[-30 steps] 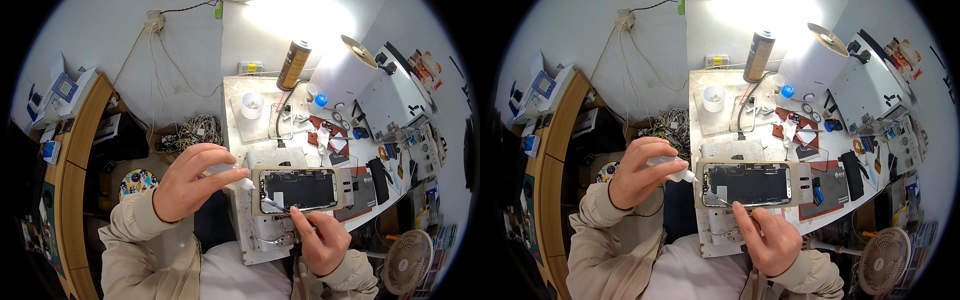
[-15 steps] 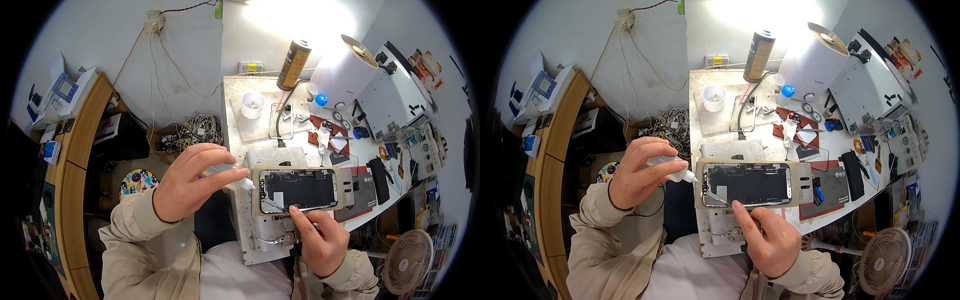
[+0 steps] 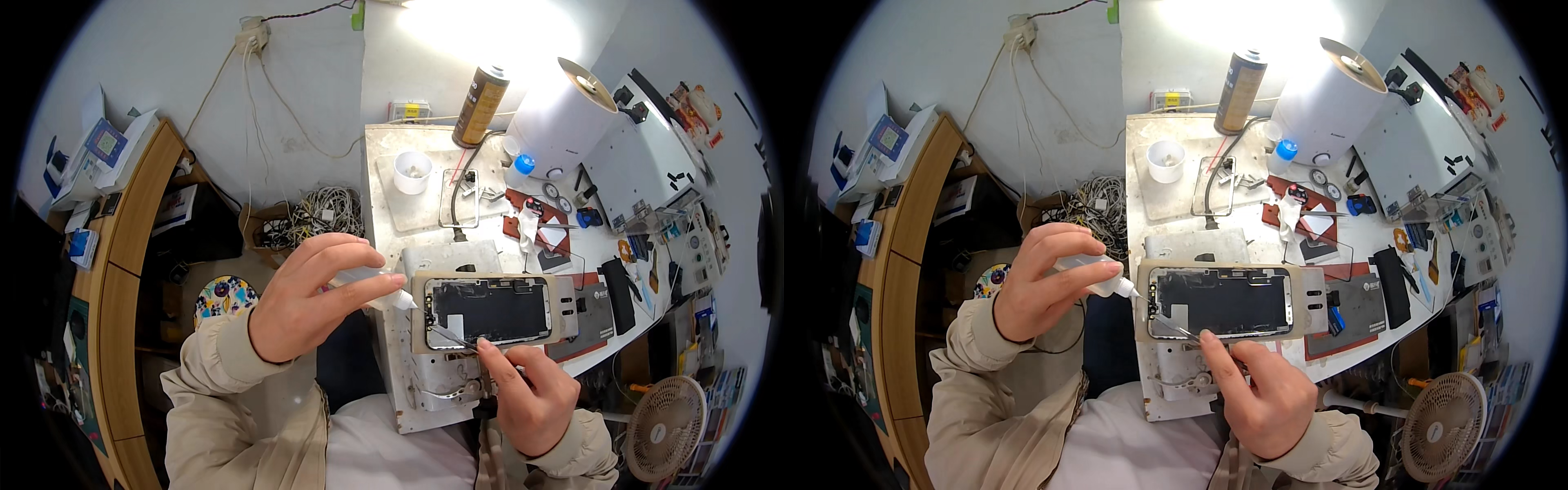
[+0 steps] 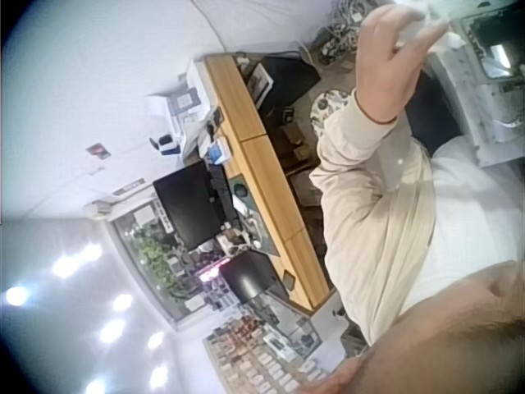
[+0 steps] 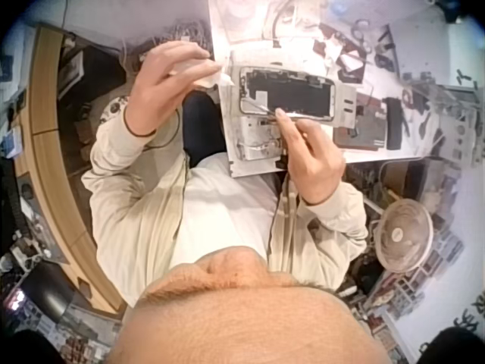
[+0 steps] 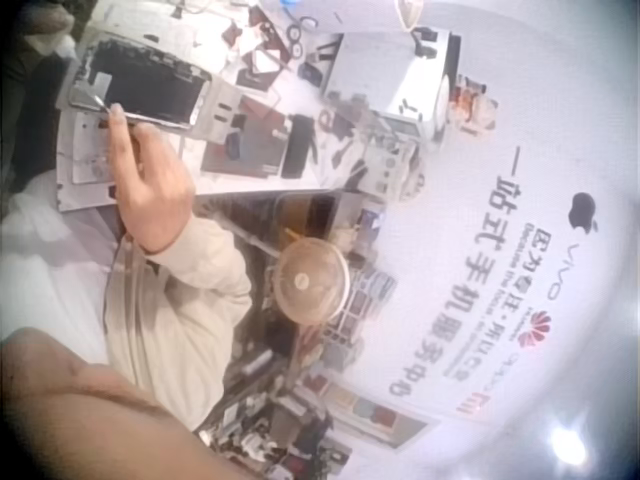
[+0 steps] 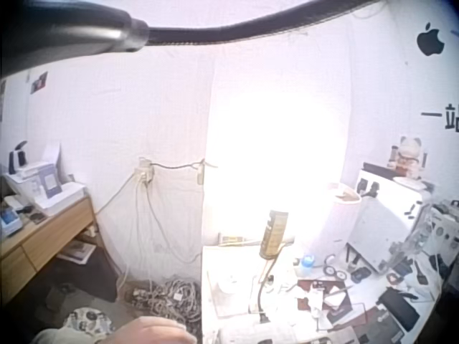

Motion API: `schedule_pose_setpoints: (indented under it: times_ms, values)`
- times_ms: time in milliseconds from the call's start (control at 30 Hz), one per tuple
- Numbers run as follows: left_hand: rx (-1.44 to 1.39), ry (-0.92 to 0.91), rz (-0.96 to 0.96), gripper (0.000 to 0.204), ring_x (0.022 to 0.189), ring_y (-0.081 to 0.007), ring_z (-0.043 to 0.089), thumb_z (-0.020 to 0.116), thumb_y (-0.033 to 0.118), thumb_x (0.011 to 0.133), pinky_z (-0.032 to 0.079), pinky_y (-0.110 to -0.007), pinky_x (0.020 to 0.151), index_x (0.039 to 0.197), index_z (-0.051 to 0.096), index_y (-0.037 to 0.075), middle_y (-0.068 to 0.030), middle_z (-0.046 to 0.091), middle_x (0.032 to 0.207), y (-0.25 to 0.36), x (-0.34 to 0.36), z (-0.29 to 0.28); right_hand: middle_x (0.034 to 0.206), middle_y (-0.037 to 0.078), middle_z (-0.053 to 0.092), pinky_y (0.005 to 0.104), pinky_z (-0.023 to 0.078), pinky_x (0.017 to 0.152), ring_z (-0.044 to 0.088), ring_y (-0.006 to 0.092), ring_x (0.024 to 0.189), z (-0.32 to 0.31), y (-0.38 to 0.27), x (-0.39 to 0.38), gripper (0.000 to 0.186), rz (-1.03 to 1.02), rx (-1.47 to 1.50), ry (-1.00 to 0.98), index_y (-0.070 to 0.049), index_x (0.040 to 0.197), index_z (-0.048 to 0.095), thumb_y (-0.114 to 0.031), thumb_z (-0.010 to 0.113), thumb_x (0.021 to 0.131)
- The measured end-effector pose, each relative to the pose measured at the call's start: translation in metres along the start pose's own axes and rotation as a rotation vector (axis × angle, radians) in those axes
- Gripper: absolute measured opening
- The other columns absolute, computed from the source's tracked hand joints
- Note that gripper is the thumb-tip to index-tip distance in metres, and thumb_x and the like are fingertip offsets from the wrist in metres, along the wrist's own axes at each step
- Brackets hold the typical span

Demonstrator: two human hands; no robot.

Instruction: The person is repairing a disassembled smartphone at a workbench. They use a small metal tool to scrape and clean the internal frame of the device, then apply a white adhesive from a tube along the edges of the screen assembly. The person repeatedly wipes the area with a cloth and continues to apply adhesive to different sections of the phone's interior.

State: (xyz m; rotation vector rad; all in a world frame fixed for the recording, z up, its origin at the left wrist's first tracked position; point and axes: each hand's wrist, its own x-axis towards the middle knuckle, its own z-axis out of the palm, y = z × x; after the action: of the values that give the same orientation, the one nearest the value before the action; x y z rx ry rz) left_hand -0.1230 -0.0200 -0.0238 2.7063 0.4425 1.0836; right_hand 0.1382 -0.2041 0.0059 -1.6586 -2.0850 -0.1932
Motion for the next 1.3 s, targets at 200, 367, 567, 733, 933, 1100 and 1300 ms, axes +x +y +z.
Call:
schedule_pose_setpoints:
  times_ms: [200, 367, 567, 733, 933, 1100, 1300]
  values:
    - [-0.006, -0.003, -0.003, 0.059, 0.118, -0.0311, 0.061, 0.081, 0.000, 0.076, 0.052, -0.042, 0.099, 0.132, 0.074, 0.013, -0.0092, 0.064, 0.124, -0.001, 0.000, -0.001, 0.089, 0.004, 0.065, 0.0306, 0.048, 0.051, 0.061, 0.0173, 0.062, -0.002, -0.001, 0.001, 0.054, 0.015, 0.023, 0.010, -0.009, 0.125, 0.080, 0.005, 0.073, 0.073]
    - [-0.018, -0.001, -0.002, 0.059, 0.118, -0.0312, 0.061, 0.081, -0.001, 0.076, 0.052, -0.042, 0.099, 0.132, 0.074, 0.013, -0.0094, 0.064, 0.125, -0.003, 0.000, 0.001, 0.089, 0.005, 0.066, 0.0305, 0.047, 0.051, 0.062, 0.0179, 0.063, -0.003, 0.007, 0.000, 0.056, 0.040, -0.017, 0.053, -0.009, 0.123, 0.081, 0.007, 0.072, 0.070]
    - [-0.009, 0.002, -0.002, 0.059, 0.118, -0.0310, 0.061, 0.080, -0.001, 0.076, 0.052, -0.042, 0.099, 0.133, 0.073, 0.013, -0.0093, 0.064, 0.124, -0.003, 0.000, 0.000, 0.088, 0.004, 0.067, 0.0310, 0.048, 0.051, 0.063, 0.0176, 0.064, -0.005, 0.012, 0.003, 0.054, 0.004, -0.009, 0.022, -0.010, 0.120, 0.082, 0.006, 0.073, 0.069]
    - [-0.026, 0.004, -0.010, 0.058, 0.118, -0.0326, 0.060, 0.082, 0.000, 0.070, 0.050, -0.045, 0.101, 0.127, 0.076, 0.011, -0.0104, 0.062, 0.126, -0.003, -0.001, 0.002, 0.088, 0.003, 0.067, 0.0310, 0.048, 0.052, 0.063, 0.0174, 0.064, -0.007, 0.010, 0.005, 0.054, -0.004, -0.018, -0.006, -0.011, 0.120, 0.082, 0.004, 0.074, 0.069]
    - [-0.032, -0.001, -0.008, 0.057, 0.118, -0.0324, 0.060, 0.081, 0.000, 0.071, 0.049, -0.045, 0.101, 0.127, 0.076, 0.011, -0.0105, 0.062, 0.126, -0.004, 0.000, 0.001, 0.088, 0.003, 0.066, 0.0311, 0.049, 0.053, 0.063, 0.0174, 0.065, -0.003, 0.009, 0.007, 0.053, 0.006, 0.009, 0.000, -0.011, 0.120, 0.082, 0.004, 0.074, 0.070]
    - [-0.032, 0.001, -0.005, 0.061, 0.119, -0.0313, 0.060, 0.081, -0.001, 0.074, 0.052, -0.042, 0.099, 0.133, 0.073, 0.013, -0.0090, 0.064, 0.125, -0.003, 0.001, 0.001, 0.093, 0.004, 0.064, 0.0311, 0.049, 0.052, 0.062, 0.0167, 0.065, 0.000, 0.011, 0.004, 0.054, -0.006, 0.035, -0.017, -0.009, 0.124, 0.080, 0.005, 0.074, 0.072]
    - [-0.028, -0.010, 0.000, 0.060, 0.118, -0.0317, 0.060, 0.081, -0.001, 0.074, 0.051, -0.043, 0.100, 0.132, 0.074, 0.012, -0.0095, 0.064, 0.125, -0.002, 0.002, 0.001, 0.098, 0.006, 0.061, 0.0308, 0.048, 0.050, 0.063, 0.0168, 0.067, -0.002, 0.014, 0.005, 0.056, -0.098, -0.042, -0.028, -0.007, 0.126, 0.078, 0.006, 0.074, 0.071]
